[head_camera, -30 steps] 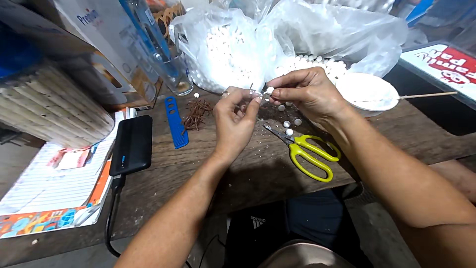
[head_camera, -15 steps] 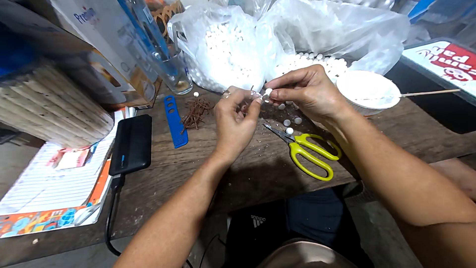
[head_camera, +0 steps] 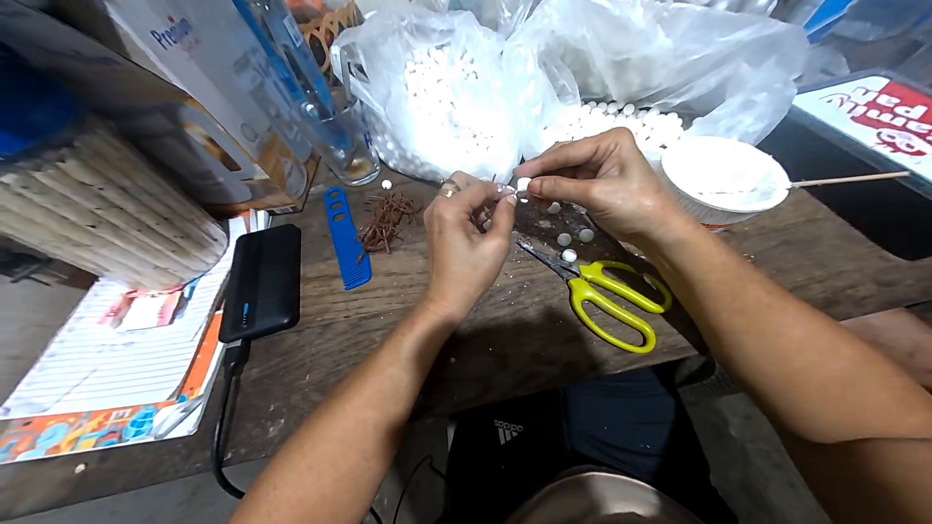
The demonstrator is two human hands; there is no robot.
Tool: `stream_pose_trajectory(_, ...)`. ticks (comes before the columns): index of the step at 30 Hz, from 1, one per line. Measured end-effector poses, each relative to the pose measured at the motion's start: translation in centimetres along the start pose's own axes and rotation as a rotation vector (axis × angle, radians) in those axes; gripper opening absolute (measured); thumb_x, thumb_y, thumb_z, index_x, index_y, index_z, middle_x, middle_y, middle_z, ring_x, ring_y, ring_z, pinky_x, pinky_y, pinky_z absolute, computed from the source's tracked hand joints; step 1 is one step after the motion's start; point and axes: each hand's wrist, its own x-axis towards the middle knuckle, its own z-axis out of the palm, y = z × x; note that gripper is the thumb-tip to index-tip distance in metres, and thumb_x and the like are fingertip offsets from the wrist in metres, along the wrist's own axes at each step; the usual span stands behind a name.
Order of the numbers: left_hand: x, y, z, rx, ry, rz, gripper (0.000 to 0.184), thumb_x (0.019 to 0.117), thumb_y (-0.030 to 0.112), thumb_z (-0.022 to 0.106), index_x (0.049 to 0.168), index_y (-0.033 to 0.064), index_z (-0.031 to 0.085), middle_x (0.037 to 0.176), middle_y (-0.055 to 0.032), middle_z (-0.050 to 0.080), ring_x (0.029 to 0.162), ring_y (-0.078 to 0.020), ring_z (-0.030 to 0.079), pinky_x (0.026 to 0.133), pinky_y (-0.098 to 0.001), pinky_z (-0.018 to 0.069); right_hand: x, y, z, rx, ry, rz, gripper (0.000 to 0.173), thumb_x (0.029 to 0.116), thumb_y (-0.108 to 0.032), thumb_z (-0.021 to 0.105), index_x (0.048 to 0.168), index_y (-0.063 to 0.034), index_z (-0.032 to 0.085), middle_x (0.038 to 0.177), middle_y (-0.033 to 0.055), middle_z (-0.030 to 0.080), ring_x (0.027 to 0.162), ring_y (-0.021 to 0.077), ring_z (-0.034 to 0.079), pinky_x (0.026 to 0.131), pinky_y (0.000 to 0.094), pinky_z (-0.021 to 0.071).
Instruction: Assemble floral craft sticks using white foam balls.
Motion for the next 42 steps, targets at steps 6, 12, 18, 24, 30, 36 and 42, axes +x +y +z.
stream_pose_trajectory(6, 0.0, 0.1, 0.0, -0.001, -0.011, -0.017, 0.011, 0.0939, 0.001, 0.063, 0.084, -0.0016, 0.067, 0.083, -0.0058, 0.055, 0.072, -0.0023, 0.050, 0.061, -0.0118, 0.0385, 0.0, 0.2, 0.2, 0.006, -0.023, -0.021, 0.015, 0.0916, 0.006, 0.063, 0.102, 0.0012, 0.073, 0.089, -0.0023, 0.073, 0.075, 0.0008, 0.069, 0.074, 0.0188, 0.0602)
stream_pose_trajectory(12, -0.1, 0.1, 0.1, 0.016, -0.003, -0.005, 0.010, 0.0935, 0.000, 0.063, 0.084, -0.0015, 0.067, 0.083, -0.0061, 0.055, 0.072, -0.0030, 0.051, 0.062, -0.0126, 0.0388, -0.1, 0.2, 0.4, -0.003, -0.013, -0.044, 0.015, 0.0913, 0.006, 0.064, 0.102, 0.0013, 0.074, 0.090, -0.0023, 0.073, 0.074, 0.0001, 0.068, 0.072, 0.0182, 0.0596)
stream_pose_trajectory(18, -0.1, 0.1, -0.1, 0.018, -0.005, -0.016, 0.009, 0.0943, 0.000, 0.062, 0.087, -0.0024, 0.067, 0.086, -0.0080, 0.057, 0.074, -0.0045, 0.053, 0.064, -0.0136, 0.0410, 0.0, 0.0, 0.7, -0.027, 0.005, -0.047, 0.014, 0.0915, 0.005, 0.064, 0.102, 0.0015, 0.073, 0.091, -0.0014, 0.072, 0.075, 0.0004, 0.068, 0.073, 0.0181, 0.0597)
stream_pose_trajectory(24, 1.7, -0.8, -1.0, -0.093, 0.215, -0.198, 0.010, 0.0957, 0.001, 0.064, 0.093, -0.0053, 0.071, 0.083, -0.0012, 0.065, 0.072, 0.0059, 0.055, 0.068, -0.0110, 0.0452, 2.1, 0.9, 0.7, -0.264, -0.019, 0.045, 0.013, 0.0967, -0.007, 0.064, 0.104, 0.0005, 0.072, 0.088, 0.0000, 0.071, 0.072, -0.0015, 0.063, 0.070, 0.0178, 0.0549)
stream_pose_trajectory(30, 2.2, -1.0, -1.2, -0.242, 0.225, -0.431, 0.013, 0.0979, 0.001, 0.061, 0.086, 0.0033, 0.067, 0.072, 0.0064, 0.061, 0.061, 0.0033, 0.053, 0.059, -0.0148, 0.0458, 3.7, 1.9, 2.5, -0.622, -0.274, 0.290, 0.022, 0.0970, -0.019, 0.070, 0.081, -0.0044, 0.072, 0.072, 0.0040, 0.063, 0.066, 0.0123, 0.057, 0.064, 0.0369, 0.0457)
stream_pose_trajectory(36, 2.3, -0.2, -0.9, -0.493, 0.223, -0.566, 0.009, 0.0960, -0.007, 0.060, 0.091, -0.0006, 0.065, 0.074, 0.0010, 0.067, 0.065, -0.0052, 0.067, 0.067, -0.0213, 0.0595, 3.3, 1.5, 3.3, -0.764, -0.309, 0.293, 0.016, 0.0930, -0.014, 0.073, 0.082, -0.0024, 0.072, 0.078, 0.0109, 0.066, 0.076, 0.0253, 0.063, 0.070, 0.0493, 0.0489)
stream_pose_trajectory(42, 2.4, 0.2, -1.0, -0.556, 0.231, -0.615, 0.014, 0.0962, -0.005, 0.060, 0.086, 0.0020, 0.066, 0.073, 0.0009, 0.069, 0.065, -0.0069, 0.069, 0.069, -0.0222, 0.0608, 2.2, 1.7, 1.5, -0.287, -0.122, 0.280, 0.005, 0.0859, 0.001, 0.074, 0.087, -0.0006, 0.069, 0.074, 0.0010, 0.066, 0.064, 0.0052, 0.062, 0.065, 0.0246, 0.0551)
